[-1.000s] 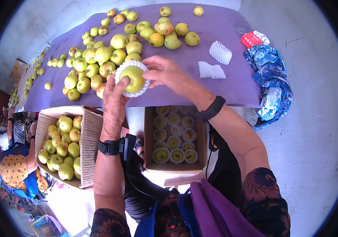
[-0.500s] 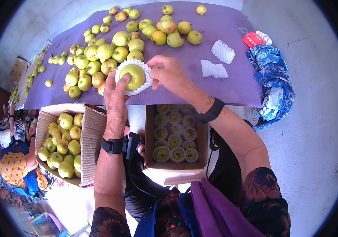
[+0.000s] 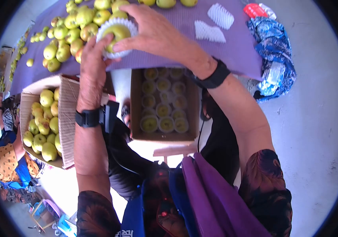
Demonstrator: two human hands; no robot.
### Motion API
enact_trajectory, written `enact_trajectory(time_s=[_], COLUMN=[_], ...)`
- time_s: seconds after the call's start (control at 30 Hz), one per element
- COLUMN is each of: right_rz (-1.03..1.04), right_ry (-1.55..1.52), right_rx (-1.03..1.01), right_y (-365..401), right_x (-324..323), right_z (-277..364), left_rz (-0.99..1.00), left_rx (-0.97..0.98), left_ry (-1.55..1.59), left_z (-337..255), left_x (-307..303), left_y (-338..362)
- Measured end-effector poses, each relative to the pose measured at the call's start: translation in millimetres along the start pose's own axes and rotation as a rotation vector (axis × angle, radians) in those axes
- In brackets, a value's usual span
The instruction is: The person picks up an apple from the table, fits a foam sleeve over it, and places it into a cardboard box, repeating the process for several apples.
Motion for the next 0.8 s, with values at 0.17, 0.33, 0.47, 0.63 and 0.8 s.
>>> enact_trajectory(time_s=[0.17, 0.33, 0.47, 0.63, 0.8], right_rz=[0.187, 0.125, 0.102, 0.03, 0.182], right_ry=[0.061, 0.141, 0.136, -0.219, -0.683], right_rx=[0.127, 0.092, 0.078, 0.103, 0.606], right_y=[-5.4, -3.5, -6.2, -13.6, 4.1], right_x=[23.4, 37.6, 36.7, 22.2, 33.2], right_z=[5.5, 0.9, 4.5, 0.4, -9.4], left_rz=[-0.03, 0.005, 0.117, 0.073, 0.18], left_rx=[0.019, -0.022, 0.009, 0.033, 0.214], left_ry=[-0.046, 0.043, 0.133, 0.077, 0.14], left_z=[7.9, 0.2, -9.5, -10.3, -30.6], left_x=[-4.5, 4.3, 13.5, 4.7, 11.9], left_y=[-8.2, 3.8, 12.7, 5.5, 11.5])
Point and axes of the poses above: each hand's wrist, its own y-axis away from the middle knuckle, its own x-axis out of the palm, z = x × y, the point moved 9 cm from there along -y, towards the middle knuckle, and after that the axes turned 2 degrees about y, right-handed, at the moved point
